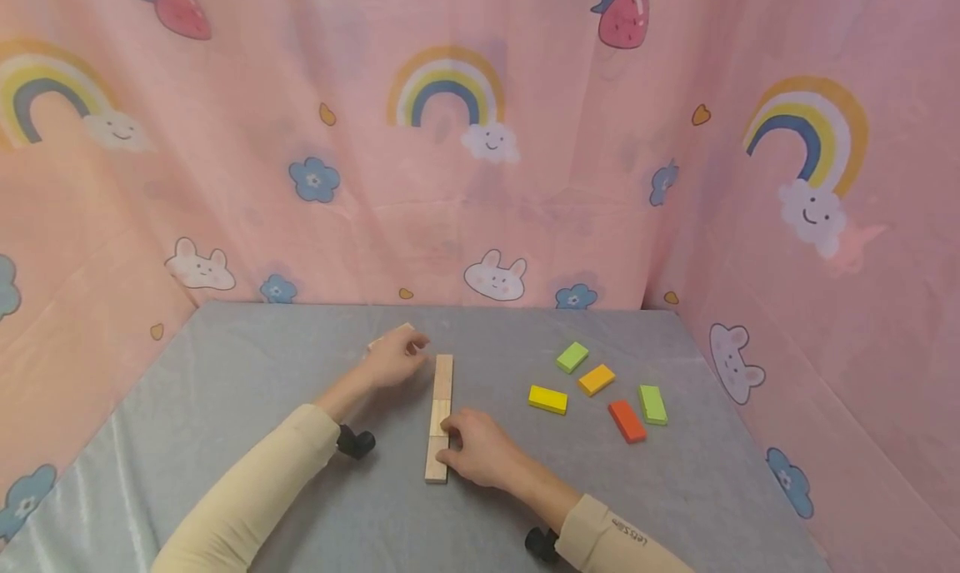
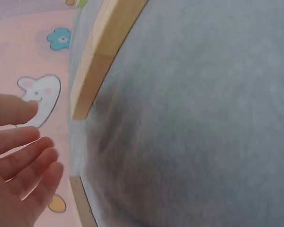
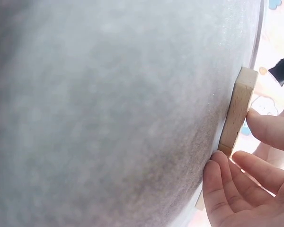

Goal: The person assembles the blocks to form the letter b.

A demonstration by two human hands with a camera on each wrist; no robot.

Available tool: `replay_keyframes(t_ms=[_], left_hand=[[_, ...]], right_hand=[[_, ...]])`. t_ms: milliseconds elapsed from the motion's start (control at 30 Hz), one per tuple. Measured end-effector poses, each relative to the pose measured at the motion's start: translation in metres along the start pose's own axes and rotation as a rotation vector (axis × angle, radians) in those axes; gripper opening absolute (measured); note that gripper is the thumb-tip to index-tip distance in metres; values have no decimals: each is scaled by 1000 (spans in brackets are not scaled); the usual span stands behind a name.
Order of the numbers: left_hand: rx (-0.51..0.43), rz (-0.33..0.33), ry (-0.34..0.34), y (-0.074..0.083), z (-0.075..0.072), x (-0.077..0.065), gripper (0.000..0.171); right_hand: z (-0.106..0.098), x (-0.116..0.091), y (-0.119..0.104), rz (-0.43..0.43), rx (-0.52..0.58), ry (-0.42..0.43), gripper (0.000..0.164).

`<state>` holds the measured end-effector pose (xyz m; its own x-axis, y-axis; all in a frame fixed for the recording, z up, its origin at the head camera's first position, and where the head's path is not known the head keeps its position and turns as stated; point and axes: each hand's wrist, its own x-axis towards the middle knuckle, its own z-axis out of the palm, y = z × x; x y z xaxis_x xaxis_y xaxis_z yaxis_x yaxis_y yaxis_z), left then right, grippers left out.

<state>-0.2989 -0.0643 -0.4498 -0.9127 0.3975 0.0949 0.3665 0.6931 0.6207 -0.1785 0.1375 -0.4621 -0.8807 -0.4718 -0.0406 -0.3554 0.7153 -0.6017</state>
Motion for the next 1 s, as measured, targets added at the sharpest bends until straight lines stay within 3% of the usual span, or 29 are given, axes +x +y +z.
replay_keyframes(t_ms=[233, 567, 733, 1000], left_hand=[[-14, -20, 142, -17, -5, 3, 31], [-139, -115, 294, -39, -11, 0, 31], [-169, -155, 330, -51, -15, -4, 36], [-244, -248, 275, -61, -16, -8, 43]], right_hand=[[1, 0, 1, -6, -4, 14, 35], [1, -1, 0, -4, -6, 14, 35], [1, -1, -1, -1, -7, 11, 35], [0, -1, 0, 2, -8, 9, 35]])
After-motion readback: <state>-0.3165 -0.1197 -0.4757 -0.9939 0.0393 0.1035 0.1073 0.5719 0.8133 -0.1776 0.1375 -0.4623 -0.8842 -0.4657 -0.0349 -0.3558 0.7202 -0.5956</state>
